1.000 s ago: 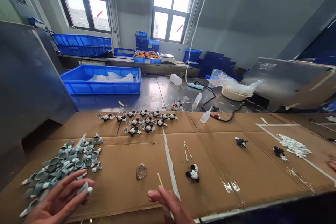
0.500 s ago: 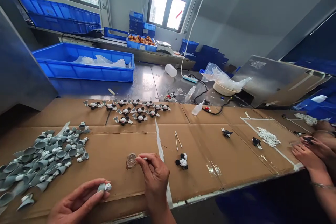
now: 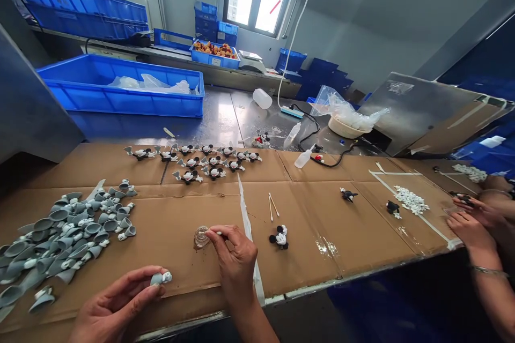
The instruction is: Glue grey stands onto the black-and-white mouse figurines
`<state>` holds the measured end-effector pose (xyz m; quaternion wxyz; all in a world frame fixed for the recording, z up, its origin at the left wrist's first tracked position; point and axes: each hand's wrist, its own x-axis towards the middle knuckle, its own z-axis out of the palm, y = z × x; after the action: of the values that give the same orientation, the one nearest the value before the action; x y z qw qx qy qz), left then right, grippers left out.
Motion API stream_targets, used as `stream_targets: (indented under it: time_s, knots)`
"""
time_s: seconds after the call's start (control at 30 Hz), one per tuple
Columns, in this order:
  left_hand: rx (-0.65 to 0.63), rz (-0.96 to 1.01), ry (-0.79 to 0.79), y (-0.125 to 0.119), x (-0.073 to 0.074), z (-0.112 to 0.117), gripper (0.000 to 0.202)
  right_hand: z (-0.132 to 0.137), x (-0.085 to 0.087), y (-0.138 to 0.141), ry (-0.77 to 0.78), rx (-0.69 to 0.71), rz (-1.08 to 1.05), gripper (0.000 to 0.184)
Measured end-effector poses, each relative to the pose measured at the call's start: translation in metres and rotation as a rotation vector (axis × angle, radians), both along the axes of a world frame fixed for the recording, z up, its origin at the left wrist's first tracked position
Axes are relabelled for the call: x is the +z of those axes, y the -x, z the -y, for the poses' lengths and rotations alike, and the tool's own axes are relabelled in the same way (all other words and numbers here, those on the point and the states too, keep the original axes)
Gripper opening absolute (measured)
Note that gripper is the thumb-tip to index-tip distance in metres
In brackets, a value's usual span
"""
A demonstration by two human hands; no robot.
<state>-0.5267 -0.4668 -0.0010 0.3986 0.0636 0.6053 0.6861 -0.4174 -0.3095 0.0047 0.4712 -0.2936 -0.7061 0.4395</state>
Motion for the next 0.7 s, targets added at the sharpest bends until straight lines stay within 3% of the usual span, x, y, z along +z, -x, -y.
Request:
stream_targets:
  time_s: [0.23, 0.53, 0.7]
  knots:
    - [-0.081, -0.006, -0.013, 0.008, -0.01, 0.002, 0.04, -0.001, -0.003, -0.002, 0.068, -0.019, 0.011, 0.008]
    - [0.009, 0.082, 0.023, -0.005, 0.002, -0.007, 0.043, 0.0, 0.0, -0.002, 0.226, -0.068, -0.032, 0.015]
    - [-0.002, 0.094, 0.011, -0.013, 0.009, -0.016, 0.042, -0.002, 0.004, -0.003, 0.335, -0.107, -0.116, 0.021]
